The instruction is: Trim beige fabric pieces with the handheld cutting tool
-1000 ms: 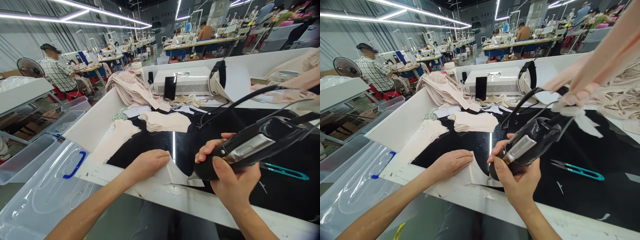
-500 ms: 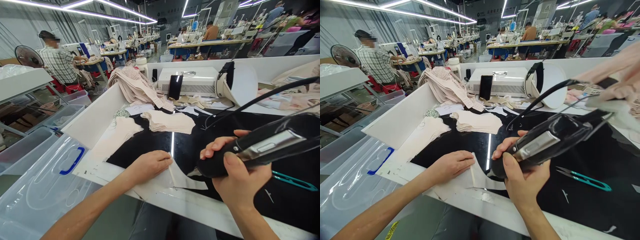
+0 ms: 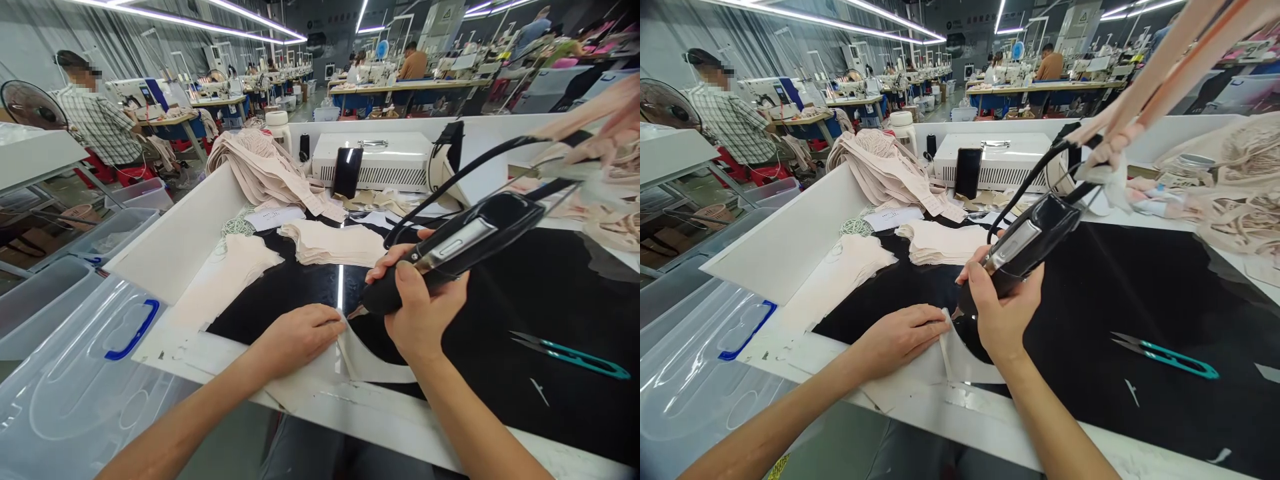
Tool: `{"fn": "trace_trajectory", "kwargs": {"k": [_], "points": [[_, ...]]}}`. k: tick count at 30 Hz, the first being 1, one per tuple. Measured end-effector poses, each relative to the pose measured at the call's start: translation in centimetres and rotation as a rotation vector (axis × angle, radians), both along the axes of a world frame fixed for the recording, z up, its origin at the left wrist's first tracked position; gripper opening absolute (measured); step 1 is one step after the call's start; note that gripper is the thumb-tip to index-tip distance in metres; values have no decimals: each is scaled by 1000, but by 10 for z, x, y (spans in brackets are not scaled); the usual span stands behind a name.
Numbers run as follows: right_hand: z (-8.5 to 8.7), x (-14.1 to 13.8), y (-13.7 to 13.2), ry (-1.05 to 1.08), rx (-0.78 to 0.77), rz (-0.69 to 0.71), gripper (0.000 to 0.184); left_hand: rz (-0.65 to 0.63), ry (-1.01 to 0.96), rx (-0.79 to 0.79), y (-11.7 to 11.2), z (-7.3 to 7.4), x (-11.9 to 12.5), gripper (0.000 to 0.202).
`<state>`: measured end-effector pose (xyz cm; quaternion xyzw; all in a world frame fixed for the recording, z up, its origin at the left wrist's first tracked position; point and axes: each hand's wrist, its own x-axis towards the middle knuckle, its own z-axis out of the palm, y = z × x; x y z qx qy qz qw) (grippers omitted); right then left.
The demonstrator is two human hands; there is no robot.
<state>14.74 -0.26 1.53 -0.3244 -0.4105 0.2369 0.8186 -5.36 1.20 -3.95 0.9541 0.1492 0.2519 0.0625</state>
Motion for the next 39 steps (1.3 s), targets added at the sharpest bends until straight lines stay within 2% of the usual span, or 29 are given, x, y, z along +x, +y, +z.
{"fn": "trace_trajectory", "kwargs": {"k": [13, 25, 32, 39], "points": [[-5, -4, 0, -63, 17, 2, 38, 4, 11, -24, -1, 1, -1, 28], [-2, 0, -15, -41, -20, -15, 47, 27, 45, -45, -1, 2, -4, 31], [-4, -3, -16, -55, -34, -27, 41, 29, 55, -29, 0, -1, -8, 30], [3, 6, -24, -19, -24, -31, 42, -12, 36, 58, 1, 10, -4, 28]]}}
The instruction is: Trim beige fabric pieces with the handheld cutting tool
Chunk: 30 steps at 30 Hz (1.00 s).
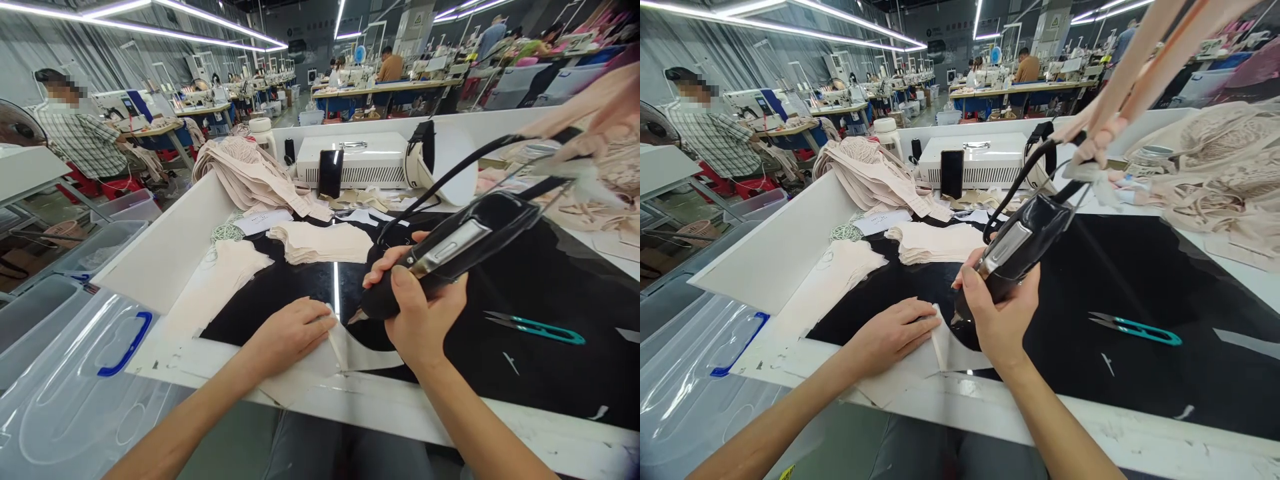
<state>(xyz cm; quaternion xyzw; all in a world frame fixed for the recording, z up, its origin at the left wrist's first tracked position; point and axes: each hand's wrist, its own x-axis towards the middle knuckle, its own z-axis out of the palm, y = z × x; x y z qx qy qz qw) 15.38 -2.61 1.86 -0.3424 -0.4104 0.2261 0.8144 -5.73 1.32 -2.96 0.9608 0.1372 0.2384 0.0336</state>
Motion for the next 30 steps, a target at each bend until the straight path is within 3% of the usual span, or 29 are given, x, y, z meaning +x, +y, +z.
{"fn": "trace_trajectory", "kwargs": {"k": [8, 30], "points": [[-1, 2, -6, -7, -23, -14, 44, -37, 31, -43, -12, 1, 10, 29], [-3, -10, -10, -5, -39, 9, 30, -9, 44, -127, -18, 3, 4, 25]]}}
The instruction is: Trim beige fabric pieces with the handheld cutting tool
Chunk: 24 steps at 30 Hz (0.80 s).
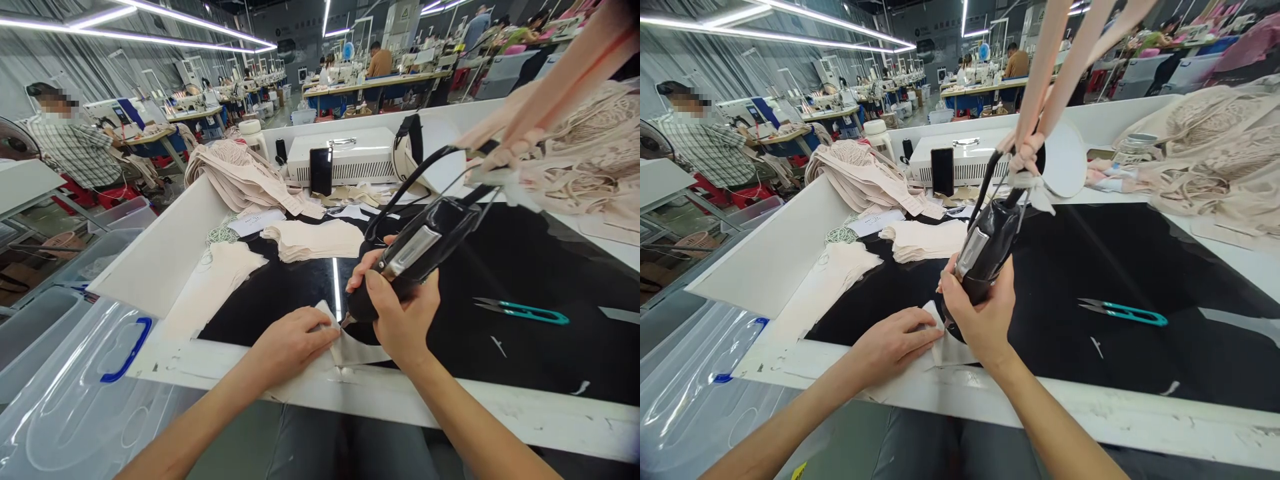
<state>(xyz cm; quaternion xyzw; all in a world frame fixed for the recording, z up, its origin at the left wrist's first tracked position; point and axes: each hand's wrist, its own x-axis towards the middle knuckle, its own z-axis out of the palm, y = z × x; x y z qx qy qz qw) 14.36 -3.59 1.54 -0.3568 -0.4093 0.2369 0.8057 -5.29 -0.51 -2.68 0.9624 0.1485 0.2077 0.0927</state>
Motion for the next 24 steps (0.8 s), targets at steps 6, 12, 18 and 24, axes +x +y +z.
{"fn": "trace_trajectory", "kwargs": {"k": [6, 12, 18, 24], "points": [[7, 15, -17, 12, 1, -37, 42, -14, -25, 91, 0, 3, 2, 24], [8, 30, -39, 28, -24, -66, 51, -8, -80, 65, -17, 3, 16, 22], [0, 34, -48, 14, -32, -66, 49, -9, -21, 12, -31, -2, 25, 21], [1, 33, -49, 8, -14, -60, 49, -1, -33, 35, -33, -5, 20, 20]]}}
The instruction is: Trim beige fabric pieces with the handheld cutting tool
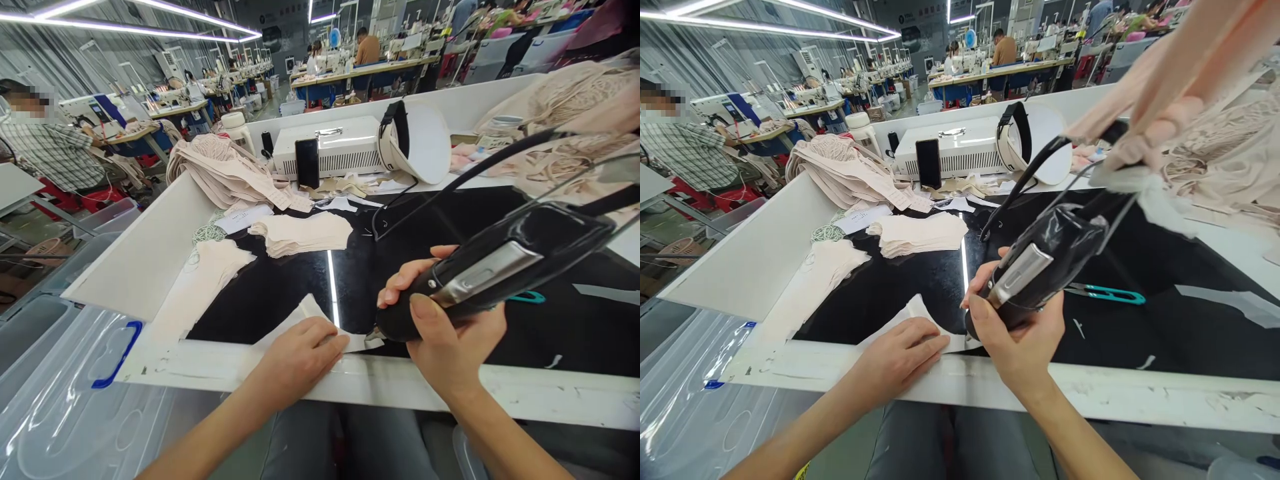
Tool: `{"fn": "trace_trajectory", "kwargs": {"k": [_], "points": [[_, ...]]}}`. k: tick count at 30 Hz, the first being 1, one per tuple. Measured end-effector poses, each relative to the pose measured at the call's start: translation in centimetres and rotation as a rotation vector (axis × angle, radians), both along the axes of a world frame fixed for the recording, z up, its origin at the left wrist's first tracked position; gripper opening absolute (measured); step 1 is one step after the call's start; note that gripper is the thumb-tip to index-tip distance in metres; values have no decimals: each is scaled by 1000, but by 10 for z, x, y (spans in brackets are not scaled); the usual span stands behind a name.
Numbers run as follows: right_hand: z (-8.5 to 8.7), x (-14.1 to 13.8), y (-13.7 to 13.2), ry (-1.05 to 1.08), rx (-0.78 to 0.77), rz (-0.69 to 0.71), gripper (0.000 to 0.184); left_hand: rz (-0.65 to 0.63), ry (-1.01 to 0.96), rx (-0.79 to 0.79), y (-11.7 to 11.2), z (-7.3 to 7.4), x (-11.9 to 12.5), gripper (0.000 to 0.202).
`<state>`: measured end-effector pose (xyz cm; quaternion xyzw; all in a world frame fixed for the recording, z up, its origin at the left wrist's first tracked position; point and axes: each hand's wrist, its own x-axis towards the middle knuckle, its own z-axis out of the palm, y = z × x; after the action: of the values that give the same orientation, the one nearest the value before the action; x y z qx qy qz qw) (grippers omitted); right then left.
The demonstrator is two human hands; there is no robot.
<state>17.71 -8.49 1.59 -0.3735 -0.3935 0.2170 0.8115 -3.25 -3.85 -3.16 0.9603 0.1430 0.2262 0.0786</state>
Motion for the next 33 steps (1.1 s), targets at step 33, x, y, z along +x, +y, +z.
{"fn": "trace_trajectory", "kwargs": {"k": [33], "points": [[2, -27, 27, 16, 0, 62, 42, 101, -49, 7, -3, -10, -1, 23]]}}
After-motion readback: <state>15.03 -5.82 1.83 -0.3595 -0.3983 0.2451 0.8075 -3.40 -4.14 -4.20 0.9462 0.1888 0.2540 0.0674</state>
